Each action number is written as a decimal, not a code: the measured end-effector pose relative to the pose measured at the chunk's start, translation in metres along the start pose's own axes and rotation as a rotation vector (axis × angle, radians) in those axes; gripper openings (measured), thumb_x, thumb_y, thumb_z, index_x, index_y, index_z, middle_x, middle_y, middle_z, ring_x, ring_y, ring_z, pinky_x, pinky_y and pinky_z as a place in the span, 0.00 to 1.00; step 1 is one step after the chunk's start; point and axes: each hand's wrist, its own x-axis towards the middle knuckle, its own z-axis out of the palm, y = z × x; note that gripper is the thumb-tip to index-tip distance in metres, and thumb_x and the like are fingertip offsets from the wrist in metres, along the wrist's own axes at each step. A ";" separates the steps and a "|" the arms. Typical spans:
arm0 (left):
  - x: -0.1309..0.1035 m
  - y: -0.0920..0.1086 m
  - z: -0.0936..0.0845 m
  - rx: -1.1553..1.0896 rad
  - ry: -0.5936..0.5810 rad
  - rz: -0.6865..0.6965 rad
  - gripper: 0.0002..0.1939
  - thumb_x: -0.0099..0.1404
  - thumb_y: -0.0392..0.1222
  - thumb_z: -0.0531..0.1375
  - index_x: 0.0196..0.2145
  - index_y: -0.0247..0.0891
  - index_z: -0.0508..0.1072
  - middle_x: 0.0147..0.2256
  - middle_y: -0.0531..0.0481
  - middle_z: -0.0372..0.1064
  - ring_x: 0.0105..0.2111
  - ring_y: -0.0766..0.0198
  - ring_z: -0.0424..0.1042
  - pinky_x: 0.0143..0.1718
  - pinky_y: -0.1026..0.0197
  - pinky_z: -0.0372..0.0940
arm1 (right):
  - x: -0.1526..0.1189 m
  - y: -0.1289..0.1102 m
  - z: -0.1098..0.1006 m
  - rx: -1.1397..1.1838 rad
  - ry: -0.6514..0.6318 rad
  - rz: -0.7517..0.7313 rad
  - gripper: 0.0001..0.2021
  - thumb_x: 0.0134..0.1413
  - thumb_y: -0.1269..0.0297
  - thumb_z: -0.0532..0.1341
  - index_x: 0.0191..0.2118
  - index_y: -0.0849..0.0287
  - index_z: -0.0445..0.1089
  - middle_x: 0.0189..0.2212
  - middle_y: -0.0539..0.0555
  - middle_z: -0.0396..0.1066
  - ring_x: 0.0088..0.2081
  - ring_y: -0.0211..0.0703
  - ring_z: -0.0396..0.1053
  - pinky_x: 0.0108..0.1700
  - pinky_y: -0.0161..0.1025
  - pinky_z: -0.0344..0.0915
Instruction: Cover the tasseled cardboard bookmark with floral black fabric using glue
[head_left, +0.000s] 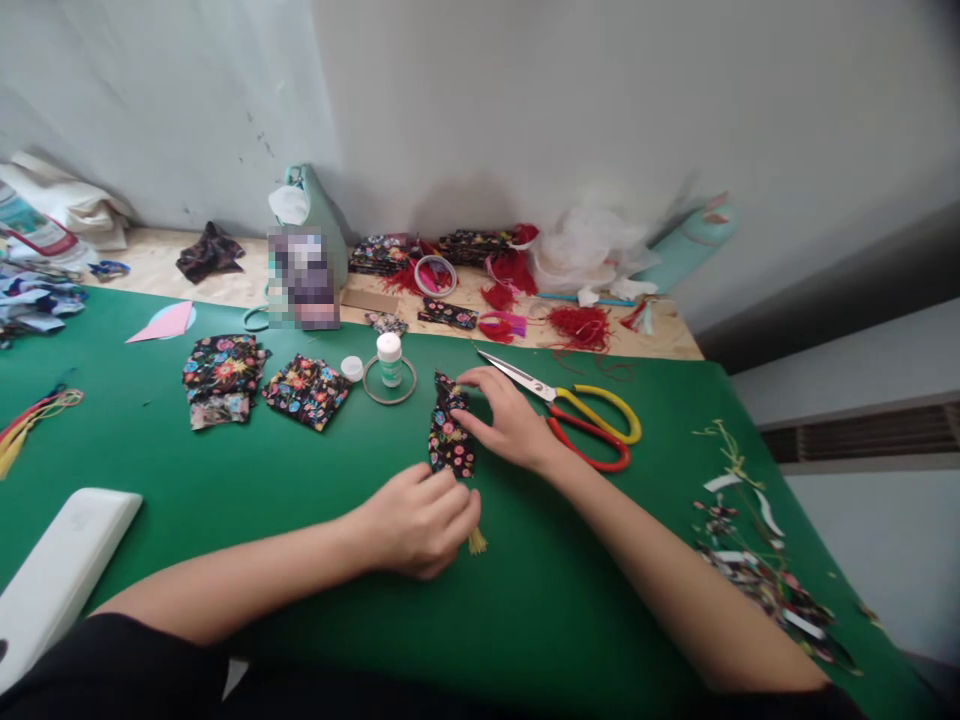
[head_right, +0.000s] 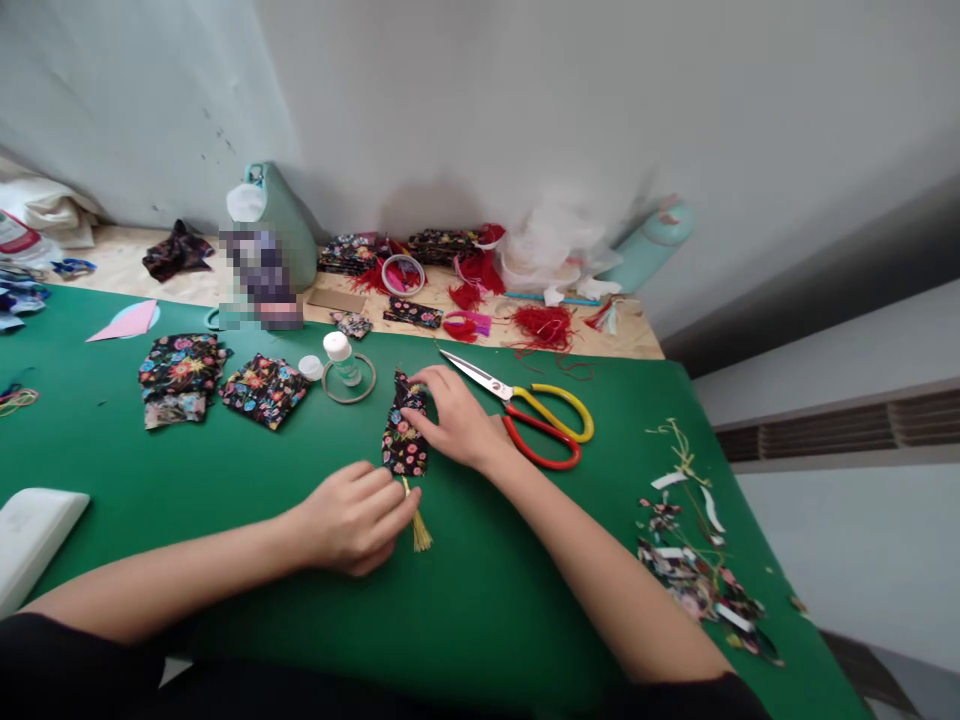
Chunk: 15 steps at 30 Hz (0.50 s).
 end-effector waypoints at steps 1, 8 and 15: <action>0.001 -0.014 -0.002 -0.047 0.015 0.017 0.14 0.61 0.37 0.50 0.42 0.29 0.68 0.31 0.43 0.67 0.32 0.58 0.67 0.31 0.55 0.63 | -0.004 -0.002 -0.005 0.032 -0.043 -0.053 0.10 0.55 0.63 0.57 0.43 0.58 0.62 0.45 0.61 0.65 0.50 0.48 0.64 0.53 0.49 0.61; 0.004 -0.084 0.024 -0.388 0.079 -0.063 0.21 0.54 0.29 0.49 0.46 0.31 0.67 0.47 0.37 0.67 0.50 0.52 0.64 0.50 0.48 0.62 | -0.034 -0.008 -0.014 0.061 -0.335 -0.136 0.10 0.46 0.62 0.64 0.35 0.58 0.68 0.58 0.63 0.54 0.55 0.53 0.60 0.54 0.51 0.62; -0.002 -0.085 0.036 -0.446 0.028 -0.106 0.20 0.58 0.28 0.48 0.47 0.33 0.68 0.47 0.39 0.68 0.54 0.53 0.62 0.52 0.47 0.62 | -0.039 0.002 0.002 0.045 -0.257 -0.142 0.06 0.56 0.63 0.58 0.32 0.57 0.71 0.55 0.60 0.60 0.56 0.49 0.59 0.54 0.51 0.62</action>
